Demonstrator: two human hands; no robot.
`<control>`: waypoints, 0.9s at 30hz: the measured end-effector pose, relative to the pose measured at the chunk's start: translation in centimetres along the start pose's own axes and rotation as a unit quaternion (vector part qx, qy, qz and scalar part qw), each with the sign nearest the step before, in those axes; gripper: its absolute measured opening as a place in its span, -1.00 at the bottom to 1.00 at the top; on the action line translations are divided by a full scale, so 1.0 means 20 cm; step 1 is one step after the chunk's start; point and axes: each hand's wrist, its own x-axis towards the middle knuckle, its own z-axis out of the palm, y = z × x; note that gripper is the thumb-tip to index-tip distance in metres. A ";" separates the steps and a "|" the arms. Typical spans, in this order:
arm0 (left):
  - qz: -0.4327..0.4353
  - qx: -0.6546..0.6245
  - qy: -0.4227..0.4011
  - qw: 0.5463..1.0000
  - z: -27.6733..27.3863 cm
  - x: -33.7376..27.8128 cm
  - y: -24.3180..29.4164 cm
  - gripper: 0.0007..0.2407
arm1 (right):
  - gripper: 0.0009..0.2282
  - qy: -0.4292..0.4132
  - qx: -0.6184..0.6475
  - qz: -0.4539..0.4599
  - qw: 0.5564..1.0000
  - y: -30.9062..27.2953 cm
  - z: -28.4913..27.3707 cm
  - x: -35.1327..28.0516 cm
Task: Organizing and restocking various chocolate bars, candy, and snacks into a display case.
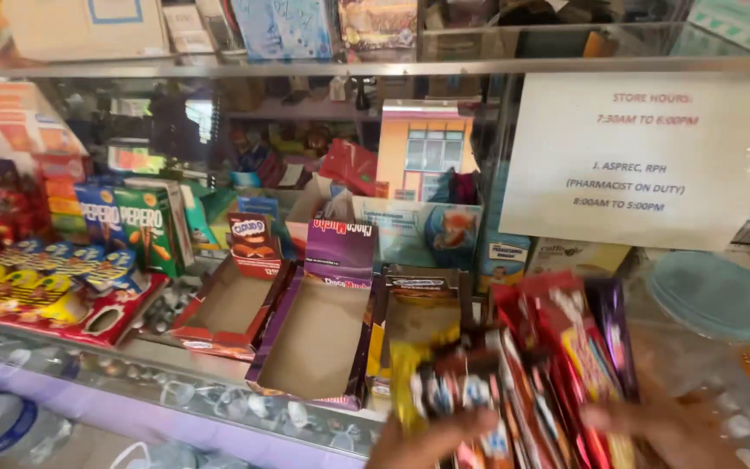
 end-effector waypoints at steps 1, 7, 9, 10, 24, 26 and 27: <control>-0.004 0.001 0.001 1.000 0.05 0.08 0.33 -0.42 | -0.31 0.009 -0.003 0.001 1.000 0.02 0.05 0.10; 0.128 -0.018 -0.059 0.990 -0.23 0.30 0.66 -0.35 | -0.70 -0.249 0.266 -0.118 0.924 0.39 0.24 0.70; 0.193 -0.005 -0.069 0.979 -0.26 0.38 0.60 -0.30 | -0.59 -0.132 0.136 -0.104 0.976 0.22 0.59 0.59; 0.258 0.010 -0.078 0.963 -0.27 0.42 0.57 -0.25 | -0.48 -0.013 0.003 -0.087 0.996 0.13 0.76 0.54; 0.370 -0.002 -0.185 0.910 -0.01 0.40 0.70 -0.06 | -0.47 0.091 -0.034 -0.284 0.954 0.54 -0.08 0.54; 0.347 -0.026 -0.215 0.912 0.08 0.40 0.76 -0.05 | -0.52 0.047 -0.038 -0.304 0.951 0.46 -0.13 0.44; 0.349 0.002 -0.222 0.911 0.12 0.43 0.76 -0.06 | -0.43 0.095 -0.006 -0.329 0.940 0.35 -0.08 0.39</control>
